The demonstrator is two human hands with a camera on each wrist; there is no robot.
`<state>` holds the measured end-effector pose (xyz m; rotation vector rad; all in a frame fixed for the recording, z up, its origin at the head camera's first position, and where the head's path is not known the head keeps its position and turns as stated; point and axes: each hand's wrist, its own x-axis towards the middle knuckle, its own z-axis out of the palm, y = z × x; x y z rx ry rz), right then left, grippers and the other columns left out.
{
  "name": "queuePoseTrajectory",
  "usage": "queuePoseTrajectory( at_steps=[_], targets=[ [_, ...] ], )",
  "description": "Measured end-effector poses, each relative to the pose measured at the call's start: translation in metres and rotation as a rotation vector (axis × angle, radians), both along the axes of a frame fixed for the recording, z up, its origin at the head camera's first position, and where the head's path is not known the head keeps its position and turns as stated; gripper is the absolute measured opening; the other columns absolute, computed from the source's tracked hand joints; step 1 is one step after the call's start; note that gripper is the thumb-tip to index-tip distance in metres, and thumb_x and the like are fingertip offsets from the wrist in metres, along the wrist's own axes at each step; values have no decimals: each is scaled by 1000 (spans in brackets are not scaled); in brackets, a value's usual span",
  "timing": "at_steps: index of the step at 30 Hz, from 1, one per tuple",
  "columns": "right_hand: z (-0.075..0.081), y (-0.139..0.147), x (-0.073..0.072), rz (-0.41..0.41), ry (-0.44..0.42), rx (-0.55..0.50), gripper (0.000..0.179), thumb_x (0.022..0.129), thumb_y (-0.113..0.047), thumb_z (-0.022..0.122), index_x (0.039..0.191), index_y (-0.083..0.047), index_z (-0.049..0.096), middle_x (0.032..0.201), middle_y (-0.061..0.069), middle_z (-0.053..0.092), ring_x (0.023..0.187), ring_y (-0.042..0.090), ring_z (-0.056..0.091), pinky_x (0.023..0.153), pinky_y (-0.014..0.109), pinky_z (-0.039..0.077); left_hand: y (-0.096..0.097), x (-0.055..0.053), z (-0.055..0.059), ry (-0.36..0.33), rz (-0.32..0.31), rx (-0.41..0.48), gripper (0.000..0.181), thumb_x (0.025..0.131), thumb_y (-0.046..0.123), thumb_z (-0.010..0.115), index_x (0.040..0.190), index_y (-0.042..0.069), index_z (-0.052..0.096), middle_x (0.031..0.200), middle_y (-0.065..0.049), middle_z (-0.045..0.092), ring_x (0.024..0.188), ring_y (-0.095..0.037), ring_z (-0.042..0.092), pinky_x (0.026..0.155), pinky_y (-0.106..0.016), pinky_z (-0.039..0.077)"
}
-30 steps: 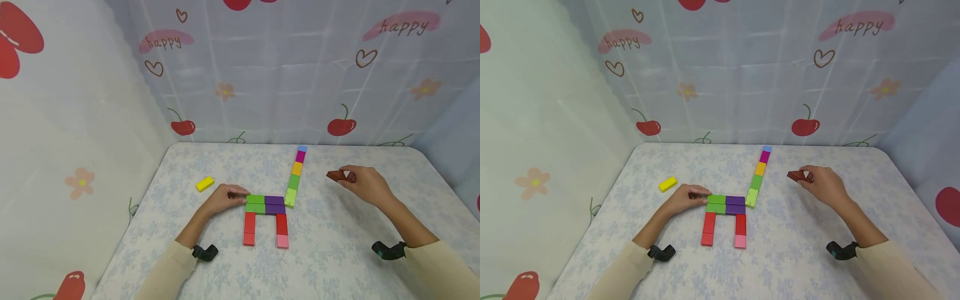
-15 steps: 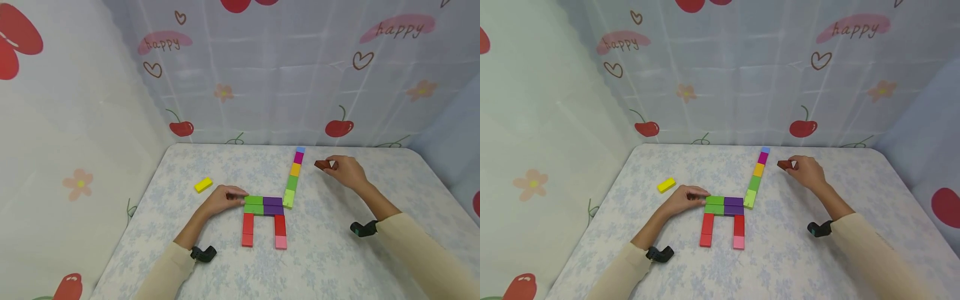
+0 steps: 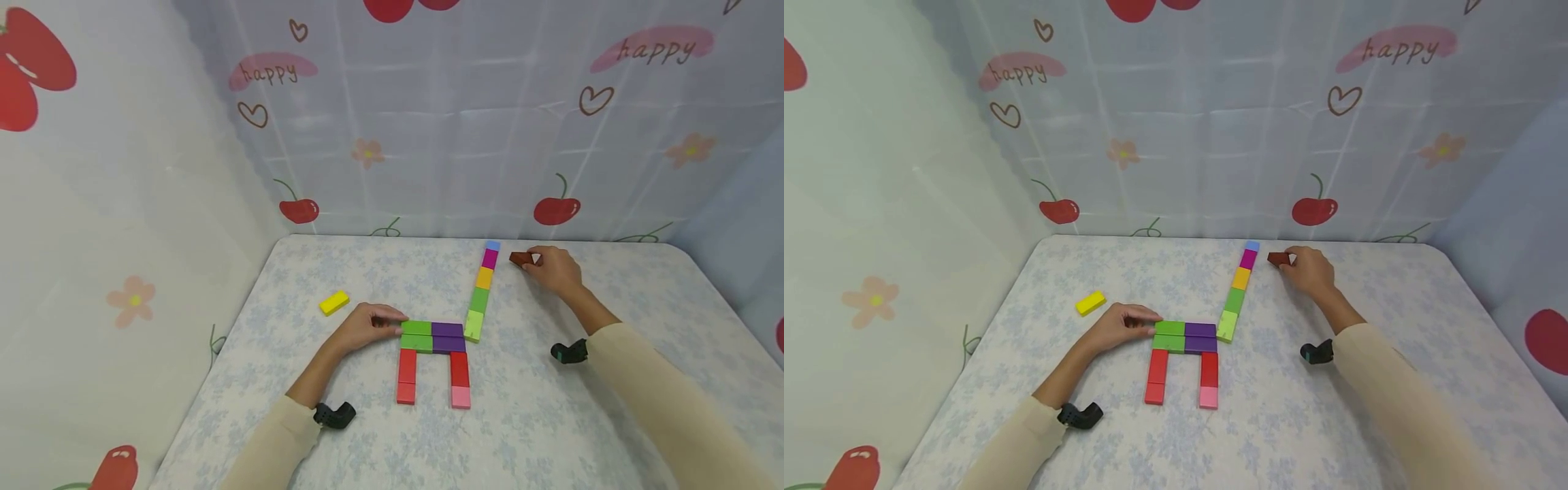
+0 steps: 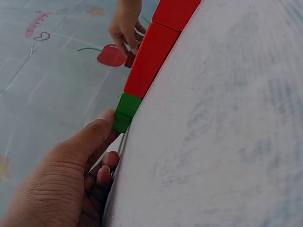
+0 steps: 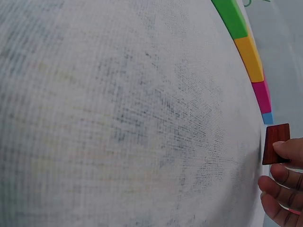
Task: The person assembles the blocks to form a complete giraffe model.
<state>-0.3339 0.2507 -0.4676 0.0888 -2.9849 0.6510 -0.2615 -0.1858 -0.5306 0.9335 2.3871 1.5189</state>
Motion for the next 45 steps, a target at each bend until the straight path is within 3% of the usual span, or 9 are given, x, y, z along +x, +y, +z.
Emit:
queuePoseTrajectory(
  at_steps=[5,11,16,22,32,37,45],
  targets=[
    [-7,0,-5,-23,-42,14,48,96,-18,69,136,6,58,105,26,68,90,37,59,72,47,53,2,0,0,-5,-5,-5,27,92,19,78,118,19,78,114,5,73,69,-13,52,61,-24,43],
    [-12,-1,-11,-35,-5,16,47,96,-15,69,136,7,58,104,26,69,92,38,62,76,51,53,4,-1,-1,-22,5,-7,27,91,17,79,118,19,78,114,5,74,70,-12,52,62,-24,43],
    [-13,-6,-16,-63,9,30,48,96,-14,70,136,8,58,107,27,69,96,39,63,81,53,53,4,1,2,-28,2,-2,28,91,12,78,119,12,77,116,-3,74,70,-13,51,62,-23,41],
    [-17,-13,-26,-142,16,11,45,97,-16,69,132,9,60,116,28,67,103,43,61,89,56,51,1,1,3,-15,6,3,27,91,16,79,118,17,78,115,2,74,70,-13,52,62,-23,42],
    [-18,-14,-33,-146,52,-25,36,96,-18,69,121,9,69,109,26,71,94,40,63,76,50,52,-2,-1,-2,12,2,1,27,91,20,79,118,19,78,115,5,74,67,-12,49,60,-24,41],
    [-16,-16,-34,-140,44,-16,35,96,-18,70,119,8,70,105,24,71,91,38,62,76,48,51,0,-1,-2,3,5,4,27,91,19,79,118,19,78,115,5,74,67,-11,49,60,-23,41],
    [-15,-16,-36,-123,45,-3,35,95,-18,72,119,7,70,102,23,71,90,37,62,75,48,52,1,2,3,-5,18,-1,28,91,8,77,119,8,77,116,-5,74,67,-10,47,60,-22,39]
  ],
)
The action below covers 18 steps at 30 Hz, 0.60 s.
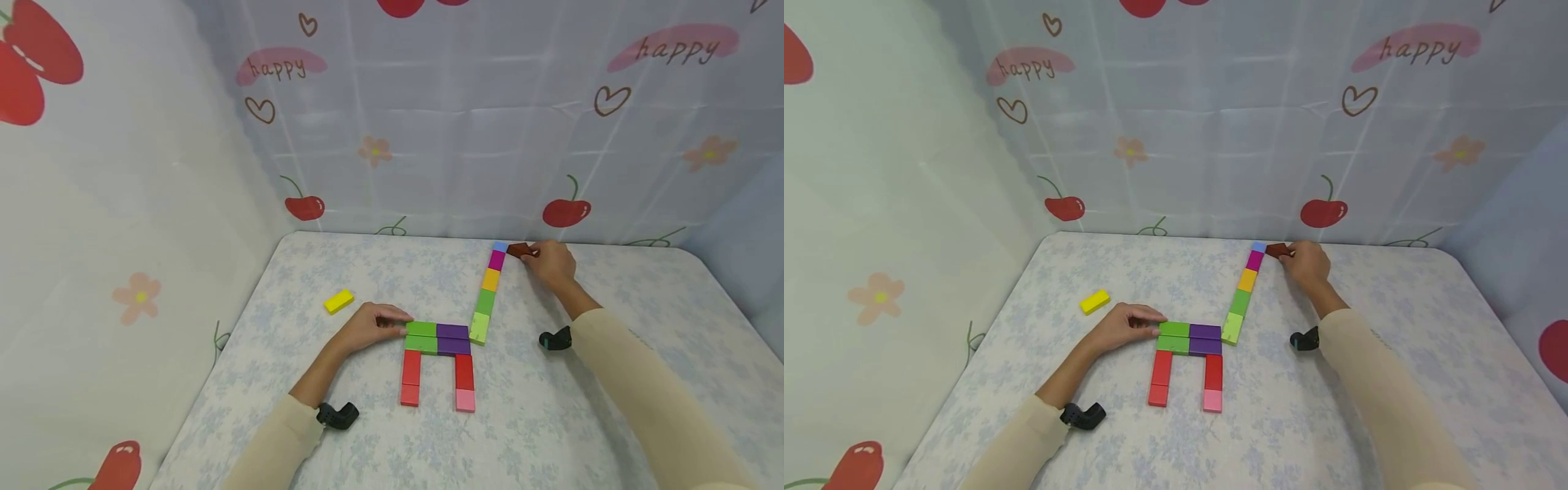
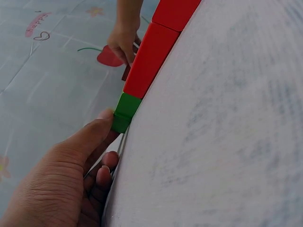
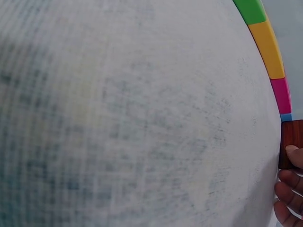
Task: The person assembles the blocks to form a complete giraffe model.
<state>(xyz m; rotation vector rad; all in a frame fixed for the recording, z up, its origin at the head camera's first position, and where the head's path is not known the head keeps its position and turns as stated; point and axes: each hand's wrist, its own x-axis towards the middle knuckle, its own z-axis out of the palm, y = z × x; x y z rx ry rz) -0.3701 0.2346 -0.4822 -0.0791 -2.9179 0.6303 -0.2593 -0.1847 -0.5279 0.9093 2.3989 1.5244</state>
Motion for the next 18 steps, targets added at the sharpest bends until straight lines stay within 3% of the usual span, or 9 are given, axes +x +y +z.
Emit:
queuePoseTrajectory(
  at_steps=[6,9,18],
  targets=[
    [-2,2,-3,4,11,17,33,95,-18,72,118,6,71,104,24,71,92,38,63,75,49,53,2,11,23,-18,-31,37,26,91,2,75,117,-1,75,115,-14,73,66,-11,46,60,-22,39],
    [-1,2,-2,1,16,20,32,95,-17,72,117,6,71,104,24,71,93,39,64,75,50,53,2,14,28,-22,-36,50,26,91,1,75,116,-2,75,115,-15,73,66,-12,46,60,-22,39],
    [1,1,-1,2,13,25,34,96,-19,71,119,5,71,101,23,71,86,37,65,68,47,54,1,-1,0,-7,-8,31,27,90,6,77,117,4,77,115,-10,74,64,-10,44,59,-22,38]
  ],
)
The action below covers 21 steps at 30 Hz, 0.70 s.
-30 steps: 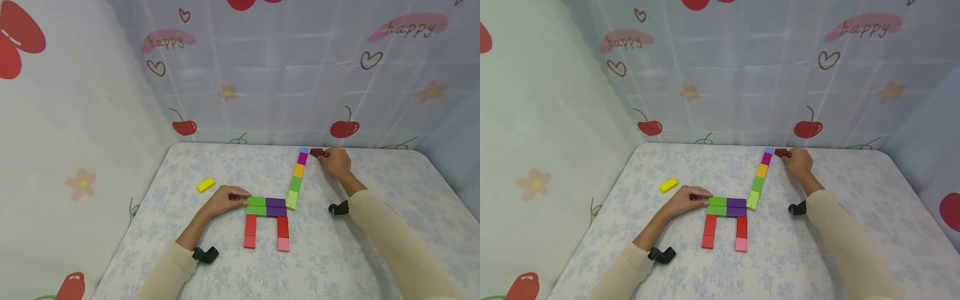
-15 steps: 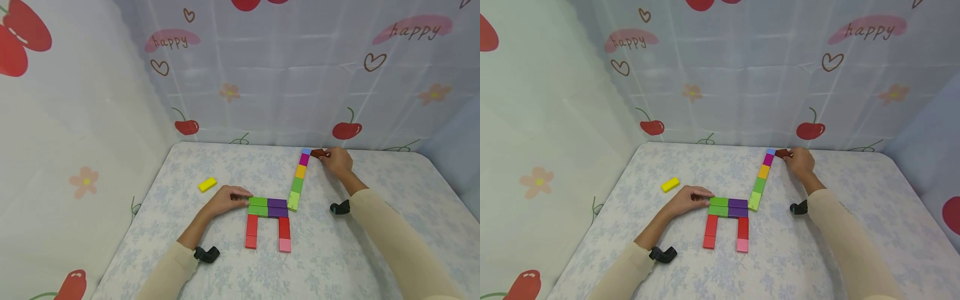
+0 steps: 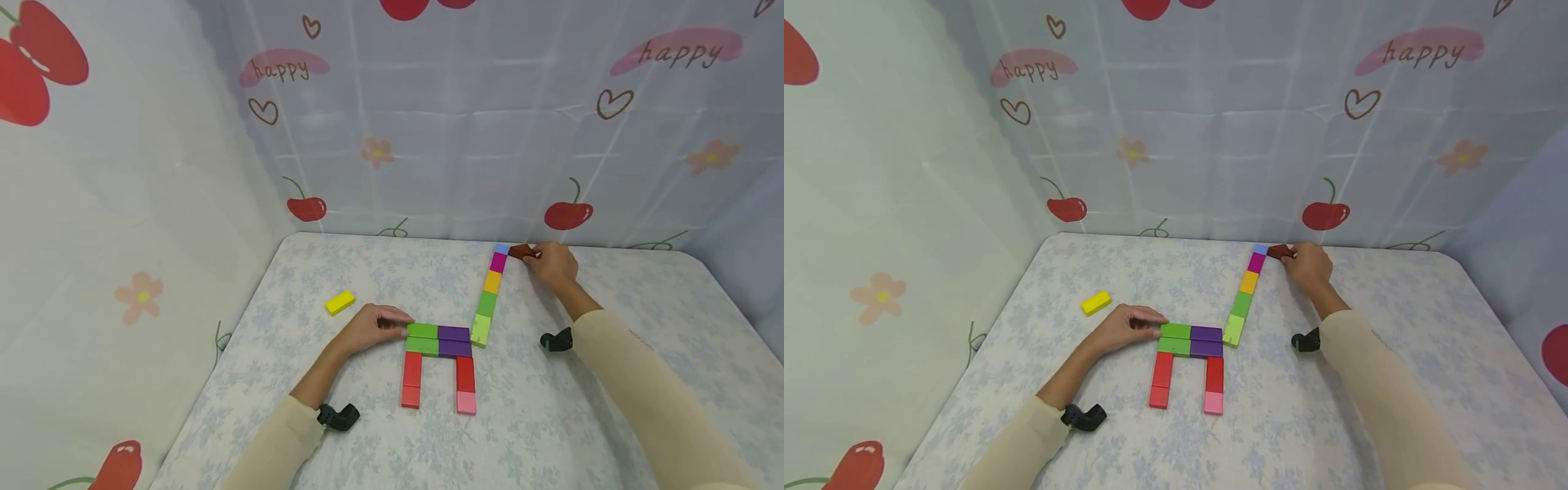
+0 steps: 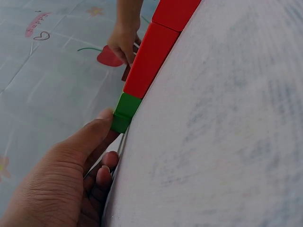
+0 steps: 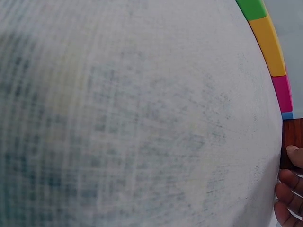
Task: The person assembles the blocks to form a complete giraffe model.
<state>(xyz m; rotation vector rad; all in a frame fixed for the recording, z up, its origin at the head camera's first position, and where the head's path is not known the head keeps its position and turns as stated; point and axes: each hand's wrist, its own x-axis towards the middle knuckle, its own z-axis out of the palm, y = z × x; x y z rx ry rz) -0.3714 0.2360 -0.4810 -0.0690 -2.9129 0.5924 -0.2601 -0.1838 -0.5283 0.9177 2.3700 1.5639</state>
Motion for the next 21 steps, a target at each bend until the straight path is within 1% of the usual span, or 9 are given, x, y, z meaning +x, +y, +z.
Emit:
queuePoseTrajectory(
  at_steps=[4,8,14,21],
  targets=[
    [-1,0,0,-1,8,-6,32,95,-20,71,116,5,72,97,22,72,82,35,64,65,45,53,-1,-2,-3,0,2,0,27,90,11,79,117,10,78,114,-3,74,65,-10,47,59,-23,40],
    [-3,2,-1,-6,11,-6,31,95,-20,72,113,5,73,95,22,72,80,34,64,64,45,53,-1,-1,0,-7,-5,-12,27,91,16,79,117,16,79,113,4,74,66,-10,47,60,-23,41],
    [-5,3,-2,-6,12,-2,31,95,-20,72,113,4,73,94,21,72,79,34,64,64,45,53,-2,0,1,-6,-13,-21,27,91,17,79,118,16,78,114,3,74,66,-10,47,60,-23,41],
    [-3,2,-1,0,15,-6,32,95,-20,72,114,6,73,95,22,72,83,35,64,66,46,53,-2,0,3,-21,-4,-20,27,91,15,79,118,17,79,113,7,73,67,-11,48,61,-24,41]
  ],
)
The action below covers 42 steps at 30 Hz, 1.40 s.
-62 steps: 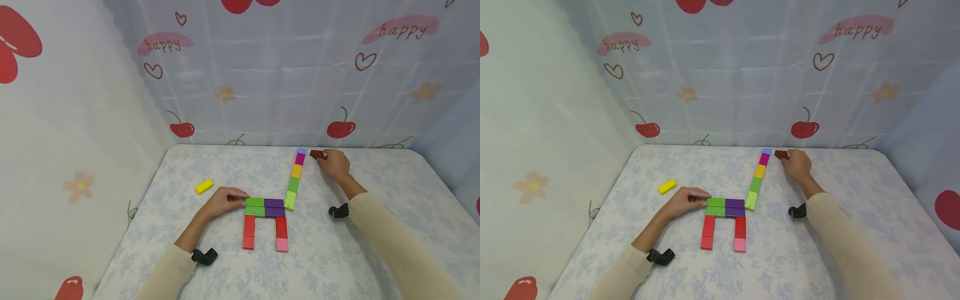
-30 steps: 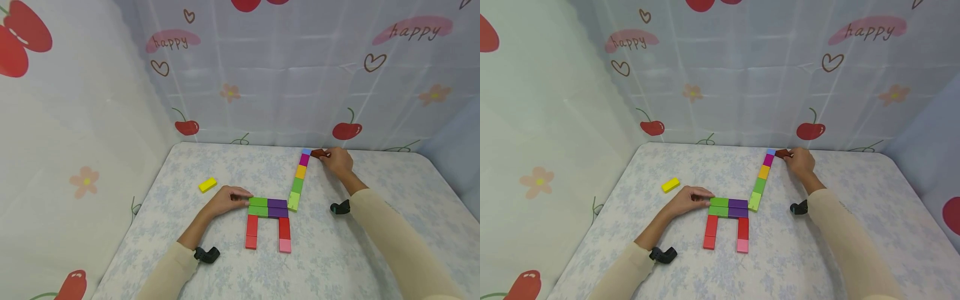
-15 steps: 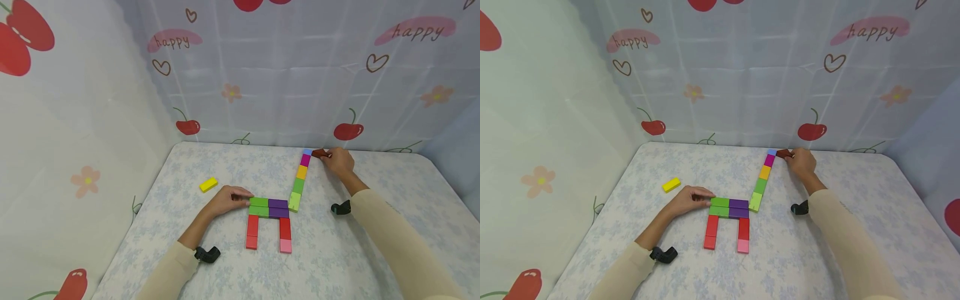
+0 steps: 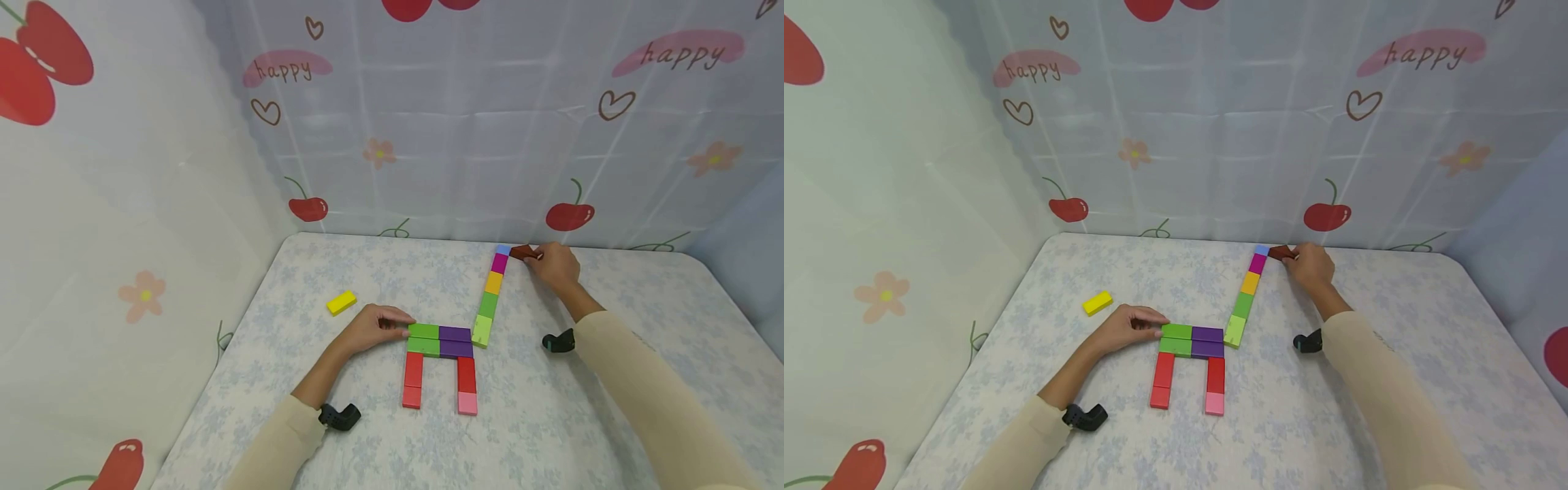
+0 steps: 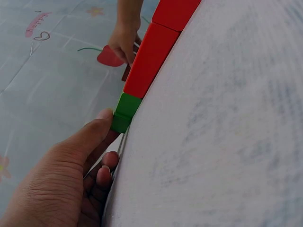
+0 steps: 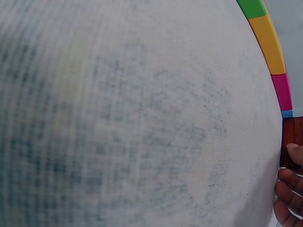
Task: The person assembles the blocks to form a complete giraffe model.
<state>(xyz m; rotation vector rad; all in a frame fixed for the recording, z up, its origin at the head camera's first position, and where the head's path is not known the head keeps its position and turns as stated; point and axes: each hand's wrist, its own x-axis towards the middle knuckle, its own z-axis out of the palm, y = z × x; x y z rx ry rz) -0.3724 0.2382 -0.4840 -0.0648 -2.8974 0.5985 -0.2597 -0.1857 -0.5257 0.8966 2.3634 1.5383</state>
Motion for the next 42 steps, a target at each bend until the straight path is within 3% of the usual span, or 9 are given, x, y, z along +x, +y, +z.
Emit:
queuePoseTrajectory(
  at_steps=[10,21,29,33,39,42],
  targets=[
    [2,0,3,17,-2,-7,32,94,-19,73,114,6,73,94,22,72,81,35,64,63,45,54,0,0,1,13,-1,-3,27,91,18,79,118,16,79,114,3,74,67,-11,48,60,-23,42],
    [9,6,12,39,-61,-31,36,93,-18,72,118,8,70,105,26,70,95,41,63,76,51,54,1,1,2,9,3,-21,27,91,20,79,118,18,79,115,7,73,69,-11,49,62,-23,42],
    [18,17,44,99,-100,-71,36,93,-22,73,115,7,71,104,26,71,90,38,65,70,48,54,0,1,0,3,7,-17,26,91,19,79,117,19,79,114,5,73,68,-11,48,61,-23,41],
    [19,17,64,124,-71,-104,35,93,-22,75,113,7,72,97,25,71,81,35,65,64,42,51,-1,1,-1,1,2,-21,26,91,21,79,118,20,79,115,6,73,69,-11,50,62,-24,42],
    [21,4,90,163,-26,-151,34,93,-22,76,115,4,73,99,23,70,92,37,61,68,40,51,-1,0,-1,18,4,-12,26,91,20,79,118,20,79,115,7,73,68,-13,49,61,-24,42],
    [23,-5,102,192,1,-173,33,92,-21,77,114,4,73,96,21,70,89,36,63,65,37,53,-1,0,0,12,2,-1,27,91,19,79,118,18,79,115,5,73,67,-12,48,61,-24,41]
  ],
)
